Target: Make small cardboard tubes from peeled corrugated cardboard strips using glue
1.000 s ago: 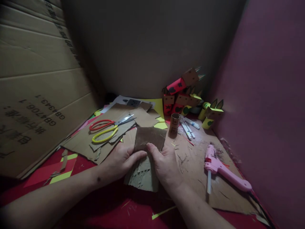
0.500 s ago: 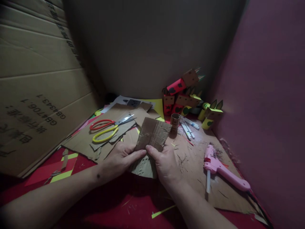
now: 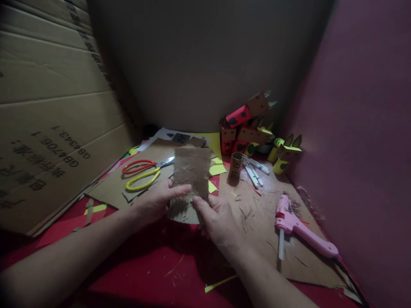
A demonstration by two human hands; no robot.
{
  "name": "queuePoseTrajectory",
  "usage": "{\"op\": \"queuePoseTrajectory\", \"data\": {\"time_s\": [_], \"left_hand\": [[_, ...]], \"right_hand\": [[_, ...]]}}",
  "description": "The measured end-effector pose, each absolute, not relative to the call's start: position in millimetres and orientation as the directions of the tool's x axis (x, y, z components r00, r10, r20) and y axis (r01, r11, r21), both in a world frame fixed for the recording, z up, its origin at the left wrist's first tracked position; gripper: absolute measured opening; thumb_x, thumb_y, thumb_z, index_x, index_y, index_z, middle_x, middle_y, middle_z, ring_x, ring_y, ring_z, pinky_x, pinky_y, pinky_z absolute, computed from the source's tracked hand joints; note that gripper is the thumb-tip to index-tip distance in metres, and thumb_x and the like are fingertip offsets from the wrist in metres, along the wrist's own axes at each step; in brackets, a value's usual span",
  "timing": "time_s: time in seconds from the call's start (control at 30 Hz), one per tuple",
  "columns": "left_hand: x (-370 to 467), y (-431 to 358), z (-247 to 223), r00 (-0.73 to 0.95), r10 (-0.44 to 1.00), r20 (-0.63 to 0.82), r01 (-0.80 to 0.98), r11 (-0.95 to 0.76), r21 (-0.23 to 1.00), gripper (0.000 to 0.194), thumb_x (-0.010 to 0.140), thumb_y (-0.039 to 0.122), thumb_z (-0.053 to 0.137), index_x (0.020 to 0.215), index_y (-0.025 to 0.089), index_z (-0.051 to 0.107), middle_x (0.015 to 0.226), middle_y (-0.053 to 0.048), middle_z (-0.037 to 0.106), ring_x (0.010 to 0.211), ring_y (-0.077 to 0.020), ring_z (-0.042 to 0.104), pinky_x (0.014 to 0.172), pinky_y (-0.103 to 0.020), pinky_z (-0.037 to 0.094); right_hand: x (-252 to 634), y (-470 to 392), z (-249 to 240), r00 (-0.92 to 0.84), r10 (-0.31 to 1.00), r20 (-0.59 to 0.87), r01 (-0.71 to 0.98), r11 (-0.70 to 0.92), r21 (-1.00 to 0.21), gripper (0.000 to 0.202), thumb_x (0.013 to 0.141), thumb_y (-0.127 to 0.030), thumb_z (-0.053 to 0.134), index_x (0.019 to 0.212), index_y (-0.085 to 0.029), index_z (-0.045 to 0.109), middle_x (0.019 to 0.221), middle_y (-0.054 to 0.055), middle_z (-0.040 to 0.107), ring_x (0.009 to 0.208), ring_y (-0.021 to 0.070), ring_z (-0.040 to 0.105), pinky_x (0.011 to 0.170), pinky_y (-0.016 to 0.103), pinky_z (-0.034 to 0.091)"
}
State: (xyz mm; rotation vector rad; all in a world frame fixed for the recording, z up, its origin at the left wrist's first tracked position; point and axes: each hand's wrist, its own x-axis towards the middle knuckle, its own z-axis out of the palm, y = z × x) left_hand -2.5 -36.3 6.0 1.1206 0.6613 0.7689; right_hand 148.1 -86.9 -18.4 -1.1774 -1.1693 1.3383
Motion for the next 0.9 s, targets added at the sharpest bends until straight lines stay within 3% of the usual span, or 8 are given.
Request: {"op": "queuePoseTrajectory", "data": {"time_s": [0.13, 0.23, 0.33, 0.43, 0.53, 0.67, 0.8, 0.9], "left_hand": [[-3.6, -35.2, 11.5, 0.444, 0.891, -0.092, -0.222, 0.209, 0.952, 0.017, 0.070, 0.024, 0.069, 0.081, 0.010, 0.066, 0.065, -0.004, 0.069, 0.056, -0.0144, 0.062, 0.059, -0.026, 0.050], [-2.5, -38.4, 14.1, 0.390, 0.918, -0.074, -0.205, 0.165, 0.965, 0.016, 0.070, 0.024, 0.069, 0.075, 0.010, 0.065, 0.063, -0.004, 0.067, 0.053, -0.0128, 0.060, 0.054, -0.024, 0.048], [-2.9, -40.5, 14.5, 0.460, 0.885, -0.073, -0.187, 0.176, 0.966, 0.022, 0.071, 0.028, 0.069, 0.083, 0.010, 0.065, 0.068, -0.005, 0.068, 0.060, -0.0146, 0.062, 0.057, -0.025, 0.049], [-3.8, -41.7, 14.1, 0.553, 0.825, -0.117, -0.074, 0.188, 0.979, 0.027, 0.068, 0.028, 0.072, 0.088, 0.012, 0.062, 0.059, 0.000, 0.062, 0.048, -0.0102, 0.055, 0.046, -0.020, 0.043], [-4.3, -43.1, 12.7, 0.540, 0.829, -0.143, 0.021, 0.157, 0.987, 0.023, 0.071, 0.029, 0.069, 0.084, 0.014, 0.059, 0.053, 0.004, 0.054, 0.036, -0.0046, 0.041, 0.034, -0.016, 0.030], [-7.7, -42.2, 9.6, 0.627, 0.768, -0.131, 0.035, 0.141, 0.989, 0.023, 0.074, 0.034, 0.066, 0.075, 0.013, 0.059, 0.052, 0.003, 0.052, 0.038, -0.0053, 0.041, 0.035, -0.017, 0.030], [-11.2, -38.4, 8.2, 0.644, 0.747, -0.168, 0.070, 0.161, 0.984, 0.025, 0.069, 0.032, 0.072, 0.078, 0.015, 0.056, 0.046, 0.007, 0.044, 0.033, -0.0044, 0.035, 0.031, -0.016, 0.026], [-11.8, -36.1, 9.2, 0.647, 0.721, -0.249, 0.097, 0.247, 0.964, 0.025, 0.069, 0.032, 0.071, 0.078, 0.017, 0.054, 0.042, 0.009, 0.042, 0.030, -0.0031, 0.028, 0.029, -0.015, 0.021]], "right_hand": [[143.3, -92.4, -15.3, -0.230, 0.956, -0.183, -0.093, -0.209, -0.973, 0.035, 0.077, -0.051, 0.056, 0.067, -0.018, 0.052, 0.040, -0.005, 0.052, 0.028, 0.0066, 0.043, 0.026, 0.015, 0.032], [142.8, -93.6, -16.1, -0.385, 0.905, -0.181, -0.129, -0.247, -0.961, 0.035, 0.077, -0.049, 0.057, 0.064, -0.016, 0.053, 0.041, -0.003, 0.054, 0.028, 0.0066, 0.043, 0.027, 0.015, 0.032], [143.3, -91.9, -18.5, -0.333, 0.933, -0.132, -0.117, -0.180, -0.977, 0.034, 0.078, -0.044, 0.058, 0.060, -0.016, 0.051, 0.034, -0.008, 0.040, 0.024, 0.0030, 0.028, 0.024, 0.014, 0.021], [144.7, -88.8, -20.3, -0.244, 0.965, -0.094, -0.189, -0.143, -0.972, 0.028, 0.077, -0.044, 0.060, 0.070, -0.018, 0.053, 0.032, -0.013, 0.031, 0.024, 0.0035, 0.021, 0.024, 0.015, 0.023], [148.2, -86.5, -19.8, -0.289, 0.952, -0.106, -0.237, -0.178, -0.955, 0.030, 0.078, -0.047, 0.058, 0.071, -0.018, 0.053, 0.031, -0.012, 0.033, 0.024, 0.0046, 0.023, 0.025, 0.017, 0.029], [151.1, -86.1, -16.8, -0.329, 0.943, -0.053, -0.232, -0.135, -0.963, 0.032, 0.080, -0.044, 0.056, 0.066, -0.016, 0.053, 0.034, -0.008, 0.040, 0.026, 0.0062, 0.033, 0.028, 0.019, 0.034], [147.6, -87.0, -16.7, -0.190, 0.982, -0.011, -0.191, -0.048, -0.980, 0.031, 0.078, -0.044, 0.059, 0.066, -0.017, 0.051, 0.037, -0.011, 0.034, 0.027, 0.0036, 0.025, 0.026, 0.016, 0.025], [146.0, -87.4, -18.2, -0.212, 0.975, -0.070, -0.236, -0.121, -0.964, 0.029, 0.079, -0.045, 0.059, 0.072, -0.018, 0.052, 0.036, -0.012, 0.032, 0.028, 0.0036, 0.022, 0.026, 0.015, 0.023]]}}
